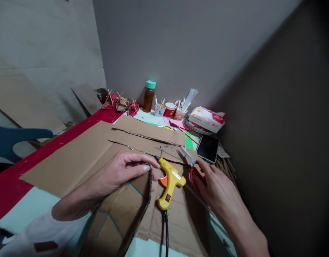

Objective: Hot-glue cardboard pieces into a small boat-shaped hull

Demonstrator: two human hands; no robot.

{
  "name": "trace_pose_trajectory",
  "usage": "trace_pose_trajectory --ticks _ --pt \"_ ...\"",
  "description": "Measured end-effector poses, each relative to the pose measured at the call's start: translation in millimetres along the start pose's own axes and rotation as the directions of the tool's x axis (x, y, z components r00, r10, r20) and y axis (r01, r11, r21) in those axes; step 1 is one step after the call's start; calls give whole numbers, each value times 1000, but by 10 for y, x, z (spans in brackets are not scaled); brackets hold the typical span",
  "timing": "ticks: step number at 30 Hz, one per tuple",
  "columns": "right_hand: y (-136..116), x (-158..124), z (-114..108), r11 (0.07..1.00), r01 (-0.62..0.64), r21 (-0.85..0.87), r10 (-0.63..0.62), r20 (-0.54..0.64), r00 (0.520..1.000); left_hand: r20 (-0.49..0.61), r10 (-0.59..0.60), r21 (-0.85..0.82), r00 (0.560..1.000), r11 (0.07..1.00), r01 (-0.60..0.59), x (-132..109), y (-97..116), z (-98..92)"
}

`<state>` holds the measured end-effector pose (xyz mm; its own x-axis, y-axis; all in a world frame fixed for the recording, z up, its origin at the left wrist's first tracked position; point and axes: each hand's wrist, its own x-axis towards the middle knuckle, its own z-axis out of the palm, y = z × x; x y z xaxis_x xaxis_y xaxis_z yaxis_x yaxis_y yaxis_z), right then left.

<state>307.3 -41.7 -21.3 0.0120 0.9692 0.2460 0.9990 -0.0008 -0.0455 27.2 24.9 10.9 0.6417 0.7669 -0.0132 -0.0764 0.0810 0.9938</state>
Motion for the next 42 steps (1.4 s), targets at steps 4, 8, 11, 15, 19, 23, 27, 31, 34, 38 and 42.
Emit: trace_pose_trajectory --ticks 4,8,11,15,19,23,27,31,34,38,42 --pt "-11 60 74 1000 16 7 -16 41 999 -127 124 172 984 980 -101 9 14 36" --pt "-278 12 -106 992 13 124 -2 -83 997 -295 288 340 911 923 -182 0 -2 104" --pt "-669 -79 -252 753 5 658 13 -22 1000 -402 353 356 845 910 -210 -15 -72 183" --pt "-1083 -165 -211 712 0 702 -51 52 997 -490 394 344 778 907 -243 -33 -174 291" --pt "-1197 -203 2 721 48 691 -31 -38 999 -524 472 408 709 870 -277 -41 -209 366" --pt "-1198 -201 107 698 67 713 0 -93 996 -507 494 435 706 854 -285 -20 -196 378" --pt "-1173 -157 83 712 32 701 43 -89 995 -444 460 348 769 879 -325 21 -189 337" --pt "-1151 -115 38 714 -1 700 91 -91 992 -350 258 -27 901 958 -285 67 -221 300" --pt "-1145 -65 38 716 -35 697 140 -94 986 -351 159 -112 923 971 -210 116 -274 314" --pt "-1163 29 67 718 -86 690 171 -56 984 -402 155 -91 902 974 -208 199 -379 361" --pt "-1218 82 104 712 -142 688 198 -3 980 -465 156 -61 871 976 -208 230 -479 370"
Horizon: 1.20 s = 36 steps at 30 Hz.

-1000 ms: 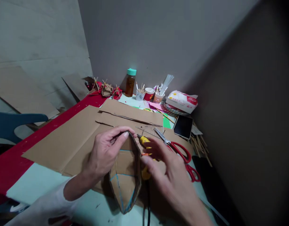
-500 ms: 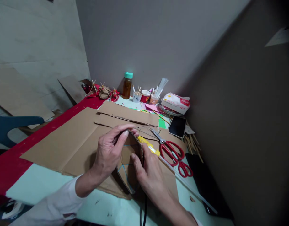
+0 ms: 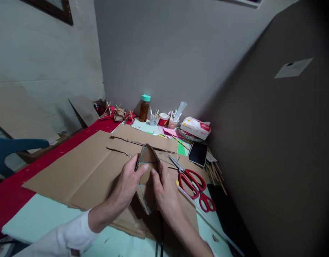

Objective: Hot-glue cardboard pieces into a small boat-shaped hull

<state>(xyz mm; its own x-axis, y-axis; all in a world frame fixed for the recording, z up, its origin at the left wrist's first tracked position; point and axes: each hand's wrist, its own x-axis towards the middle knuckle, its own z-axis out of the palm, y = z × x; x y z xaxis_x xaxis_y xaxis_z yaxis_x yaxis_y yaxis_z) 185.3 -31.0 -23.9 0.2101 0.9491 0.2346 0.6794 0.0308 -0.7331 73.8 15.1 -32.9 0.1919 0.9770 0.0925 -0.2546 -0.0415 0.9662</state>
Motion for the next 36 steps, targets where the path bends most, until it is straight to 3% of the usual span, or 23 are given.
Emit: trace_pose_trajectory --ticks 7,16,26,31,36 --pt "67 -30 137 999 -37 22 37 -29 999 -74 4 103 997 995 4 -53 -15 -22" --pt "221 -19 189 990 -51 132 72 -164 984 -113 -42 171 993 983 62 -109 -25 0" --pt "198 -38 237 981 -95 167 122 -158 980 -206 -95 260 974 954 148 -153 -57 33" --pt "158 -23 193 970 -125 207 153 -127 980 -176 -71 186 982 977 104 -121 -17 43" --pt "120 7 -42 954 -54 294 72 -51 996 -102 -78 -7 992 997 78 -2 35 -38"
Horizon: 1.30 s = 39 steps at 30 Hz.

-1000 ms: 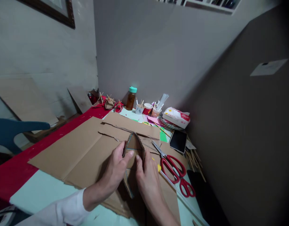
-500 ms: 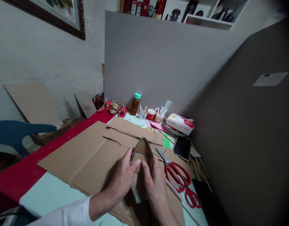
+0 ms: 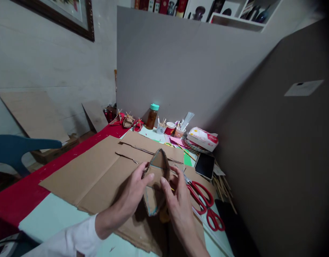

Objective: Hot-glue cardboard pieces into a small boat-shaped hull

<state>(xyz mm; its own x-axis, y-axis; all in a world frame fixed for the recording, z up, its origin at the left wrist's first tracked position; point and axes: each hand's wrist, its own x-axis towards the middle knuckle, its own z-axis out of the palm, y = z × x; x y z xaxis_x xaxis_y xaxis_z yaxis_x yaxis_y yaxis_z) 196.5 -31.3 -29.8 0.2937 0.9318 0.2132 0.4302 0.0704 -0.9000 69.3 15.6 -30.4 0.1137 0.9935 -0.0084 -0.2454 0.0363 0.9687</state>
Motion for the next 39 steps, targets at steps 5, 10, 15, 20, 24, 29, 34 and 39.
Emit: trace_pose_trajectory --ticks 5,10,15,20,24,29,34,39 --pt "-99 -57 -167 946 296 -132 -291 62 955 -91 -28 -144 995 990 14 127 71 -106" --pt "-178 -124 -108 493 760 -423 -712 306 632 -142 -65 -212 988 977 33 118 76 -135" --pt "-126 -106 -15 497 790 -359 -705 364 608 -37 -200 -352 979 919 175 69 174 -87" --pt "-149 -134 -13 530 815 -234 -753 312 579 197 -321 -463 926 803 376 63 315 -85" --pt "-177 -179 19 527 823 -212 -735 373 567 294 -390 -478 872 730 488 78 260 -132" --pt "-121 -208 89 561 805 -195 -710 387 588 333 -446 -474 831 683 556 79 187 -144" --pt "-173 -199 59 601 779 -179 -675 410 614 346 -415 -470 842 700 538 80 233 -116" --pt "-246 -158 -173 557 800 -224 -748 285 600 365 -282 -477 887 762 438 82 241 -104"
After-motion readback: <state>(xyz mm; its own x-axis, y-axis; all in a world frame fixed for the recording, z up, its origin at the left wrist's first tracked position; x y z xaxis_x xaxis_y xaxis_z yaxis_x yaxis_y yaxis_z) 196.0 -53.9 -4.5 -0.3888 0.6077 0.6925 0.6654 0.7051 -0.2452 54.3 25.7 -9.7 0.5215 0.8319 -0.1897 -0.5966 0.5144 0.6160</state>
